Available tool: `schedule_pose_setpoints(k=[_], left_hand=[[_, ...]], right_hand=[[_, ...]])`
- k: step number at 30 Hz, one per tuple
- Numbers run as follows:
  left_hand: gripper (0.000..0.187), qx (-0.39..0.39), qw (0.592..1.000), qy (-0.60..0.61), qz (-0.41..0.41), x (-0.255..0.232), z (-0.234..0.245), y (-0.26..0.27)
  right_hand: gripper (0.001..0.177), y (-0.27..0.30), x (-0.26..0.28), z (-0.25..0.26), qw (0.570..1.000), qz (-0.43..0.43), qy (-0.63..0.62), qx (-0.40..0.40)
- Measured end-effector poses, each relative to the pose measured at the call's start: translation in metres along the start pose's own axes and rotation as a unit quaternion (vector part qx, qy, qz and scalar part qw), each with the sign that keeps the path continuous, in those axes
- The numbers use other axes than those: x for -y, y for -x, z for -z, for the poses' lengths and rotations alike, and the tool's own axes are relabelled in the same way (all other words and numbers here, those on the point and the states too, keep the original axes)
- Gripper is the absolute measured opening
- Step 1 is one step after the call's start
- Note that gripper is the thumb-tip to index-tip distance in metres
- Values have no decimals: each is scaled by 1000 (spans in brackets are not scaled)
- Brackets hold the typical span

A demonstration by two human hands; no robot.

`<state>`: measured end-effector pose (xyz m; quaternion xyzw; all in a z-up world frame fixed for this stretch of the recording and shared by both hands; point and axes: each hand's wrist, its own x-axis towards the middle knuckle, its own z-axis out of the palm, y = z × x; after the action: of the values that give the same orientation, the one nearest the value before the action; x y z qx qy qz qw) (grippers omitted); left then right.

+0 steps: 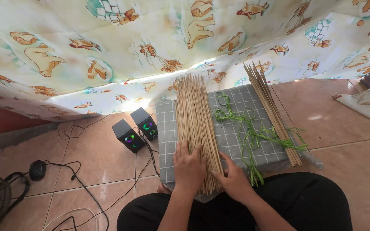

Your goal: Bundling thin wooden sticks together using green plastic string.

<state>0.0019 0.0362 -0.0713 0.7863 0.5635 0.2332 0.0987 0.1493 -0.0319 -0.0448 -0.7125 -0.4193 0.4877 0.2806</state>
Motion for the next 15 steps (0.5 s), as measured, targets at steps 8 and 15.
schedule_pose_setpoints(k=[8,15], left_hand=[[44,-3,1000,-17,12,-4,4,-2],[54,-18,1000,-5,-15,-7,3,0]], right_hand=[[83,-2,-2,4,994,-9,-110,1],[74,1,2,6,994,-40,-101,-7]])
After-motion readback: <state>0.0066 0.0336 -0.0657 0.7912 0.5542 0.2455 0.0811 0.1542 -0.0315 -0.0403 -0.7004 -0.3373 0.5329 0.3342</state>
